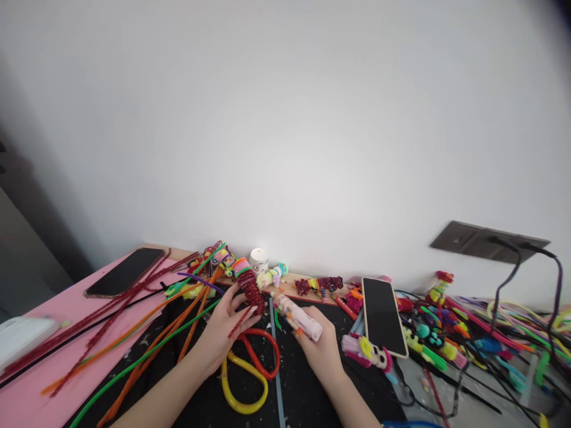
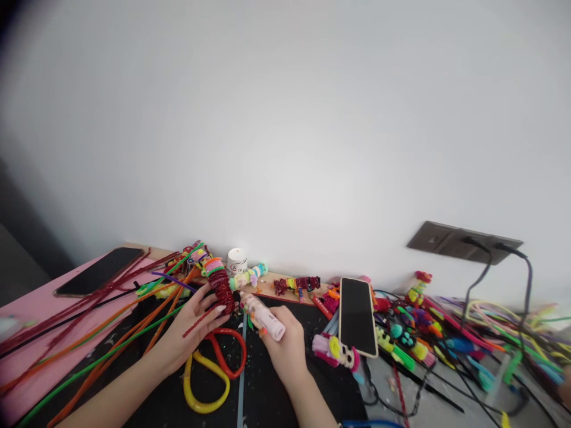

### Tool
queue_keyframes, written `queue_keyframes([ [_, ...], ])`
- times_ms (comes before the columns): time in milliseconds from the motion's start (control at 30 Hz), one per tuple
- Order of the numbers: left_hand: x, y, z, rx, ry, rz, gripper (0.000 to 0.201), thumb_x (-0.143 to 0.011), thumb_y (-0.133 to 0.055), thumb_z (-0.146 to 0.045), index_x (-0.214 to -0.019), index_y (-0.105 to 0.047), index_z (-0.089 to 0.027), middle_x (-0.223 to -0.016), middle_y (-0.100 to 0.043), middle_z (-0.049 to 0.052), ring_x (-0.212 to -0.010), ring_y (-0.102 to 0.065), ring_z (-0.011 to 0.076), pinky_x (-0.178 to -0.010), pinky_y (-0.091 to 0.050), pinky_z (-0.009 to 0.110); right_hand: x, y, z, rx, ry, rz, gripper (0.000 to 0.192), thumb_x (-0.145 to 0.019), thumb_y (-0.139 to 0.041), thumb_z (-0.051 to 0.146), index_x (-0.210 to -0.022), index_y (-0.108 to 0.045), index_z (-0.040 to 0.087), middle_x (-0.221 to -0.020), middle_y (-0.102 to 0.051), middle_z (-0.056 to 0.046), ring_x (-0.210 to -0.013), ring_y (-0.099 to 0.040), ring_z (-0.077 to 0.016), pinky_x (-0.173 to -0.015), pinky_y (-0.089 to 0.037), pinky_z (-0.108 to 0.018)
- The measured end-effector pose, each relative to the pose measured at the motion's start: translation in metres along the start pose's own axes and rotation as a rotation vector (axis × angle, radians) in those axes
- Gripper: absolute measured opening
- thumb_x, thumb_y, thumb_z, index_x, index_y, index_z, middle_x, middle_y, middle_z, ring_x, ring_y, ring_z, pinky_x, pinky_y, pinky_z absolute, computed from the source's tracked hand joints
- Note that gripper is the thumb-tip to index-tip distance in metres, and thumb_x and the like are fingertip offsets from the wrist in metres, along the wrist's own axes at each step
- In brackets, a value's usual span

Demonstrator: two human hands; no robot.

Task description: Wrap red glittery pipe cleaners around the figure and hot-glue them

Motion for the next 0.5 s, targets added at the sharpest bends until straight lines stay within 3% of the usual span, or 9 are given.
queue_keyframes([
  [267, -0.0006, -0.0033, -0.0079, -0.039, -0.045, -0.073, 0.07, -0.068, -0.073, -0.021, -0.129, -0.04, -0.029, -0.106, -0.062, 0.003, -0.095, -0.063, 0.0198, -0.084, -0.053, 0.035, 0.0026, -0.0088, 0.0021, -0.067, 0.002, 0.074, 0.008, -0.071, -0.055, 0.012, -0.068, -0.053, 0.019, -0.061, -0.051, 0.005, -0.054, -0.047, -0.0114, -0.05, -0.035, -0.021],
  [500, -0.0031, 0.0014, -0.0022, -0.086, -0.12, -0.044, 0.071, -0.069, -0.072, -0.026, -0.131, -0.038, -0.029, -0.118, -0.06, 0.006, -0.1, -0.063, 0.0241, -0.089, -0.05, 0.04, 0.0029, -0.0098, 0.0018, -0.041, 0.032, 0.061, 0.008, -0.07, -0.054, 0.011, -0.069, -0.055, 0.019, -0.062, -0.053, 0.004, -0.055, -0.047, -0.0115, -0.051, -0.036, -0.021],
])
Point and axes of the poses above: each hand's wrist, its own x-axis away from the middle knuckle, its own y-axis out of the back of the hand, z = x × y, the point moved 4 cm from there along -x, towards the middle knuckle
